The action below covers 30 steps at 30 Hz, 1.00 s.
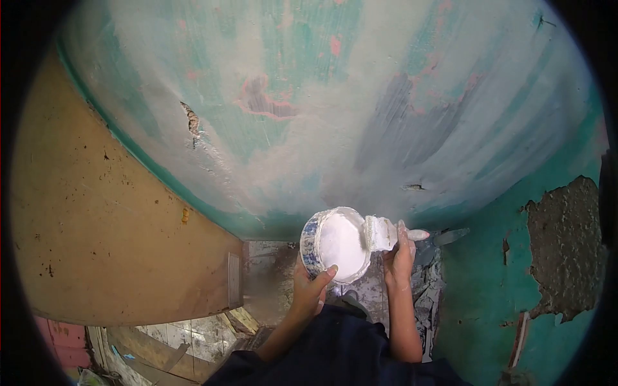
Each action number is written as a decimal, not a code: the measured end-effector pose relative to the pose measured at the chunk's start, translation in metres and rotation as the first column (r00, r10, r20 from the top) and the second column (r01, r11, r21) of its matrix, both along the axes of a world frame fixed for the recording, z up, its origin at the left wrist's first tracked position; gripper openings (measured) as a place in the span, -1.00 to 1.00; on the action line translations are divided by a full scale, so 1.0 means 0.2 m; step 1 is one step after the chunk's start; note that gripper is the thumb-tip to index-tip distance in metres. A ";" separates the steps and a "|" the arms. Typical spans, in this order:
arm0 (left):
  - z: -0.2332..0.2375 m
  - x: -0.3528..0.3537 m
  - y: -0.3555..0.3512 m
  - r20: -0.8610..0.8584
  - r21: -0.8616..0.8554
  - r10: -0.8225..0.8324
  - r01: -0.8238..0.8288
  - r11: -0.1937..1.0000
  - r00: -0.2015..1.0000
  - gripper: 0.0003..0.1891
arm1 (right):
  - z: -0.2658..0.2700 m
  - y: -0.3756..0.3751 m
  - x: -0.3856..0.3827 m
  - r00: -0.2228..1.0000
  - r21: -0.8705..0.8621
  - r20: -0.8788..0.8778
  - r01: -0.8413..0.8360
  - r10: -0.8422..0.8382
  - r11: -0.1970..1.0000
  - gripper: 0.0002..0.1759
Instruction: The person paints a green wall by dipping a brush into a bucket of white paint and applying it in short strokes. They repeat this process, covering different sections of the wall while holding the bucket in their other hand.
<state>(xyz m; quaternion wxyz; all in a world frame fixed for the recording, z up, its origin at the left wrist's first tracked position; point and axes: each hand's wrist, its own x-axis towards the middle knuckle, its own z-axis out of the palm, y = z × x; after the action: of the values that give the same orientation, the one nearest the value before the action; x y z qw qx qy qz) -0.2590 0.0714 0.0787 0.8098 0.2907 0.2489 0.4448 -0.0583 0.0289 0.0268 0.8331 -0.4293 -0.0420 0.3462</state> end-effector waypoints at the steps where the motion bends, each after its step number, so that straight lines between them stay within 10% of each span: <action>1: 0.00 0.03 -0.02 -0.012 0.002 0.009 -0.009 1.000 1.000 -0.29 | 0.01 -0.01 0.03 1.000 -0.020 0.017 0.006 -0.006 1.000 -0.68; 17: -0.17 0.30 -0.25 0.033 -0.189 0.132 -0.123 0.974 0.991 -0.35 | -0.27 -0.01 0.45 0.967 -0.264 0.246 -0.002 0.069 0.964 -0.65; 20: -0.24 0.30 -0.26 0.080 -0.223 0.140 -0.119 0.968 0.987 -0.39 | -0.27 -0.02 0.45 0.995 -0.342 0.068 -0.050 0.078 0.938 -0.63; 30: -0.18 0.11 -0.17 0.088 -0.338 0.304 -0.258 0.905 0.949 -0.48 | -0.09 0.13 0.24 0.979 -0.140 0.054 -0.186 0.195 0.972 -0.62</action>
<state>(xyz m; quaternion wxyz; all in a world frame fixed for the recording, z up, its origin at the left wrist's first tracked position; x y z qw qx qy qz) -0.2374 0.0380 0.0433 0.7888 0.0841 0.3005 0.5295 -0.0102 0.0541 0.0096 0.7632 -0.4899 -0.0877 0.4121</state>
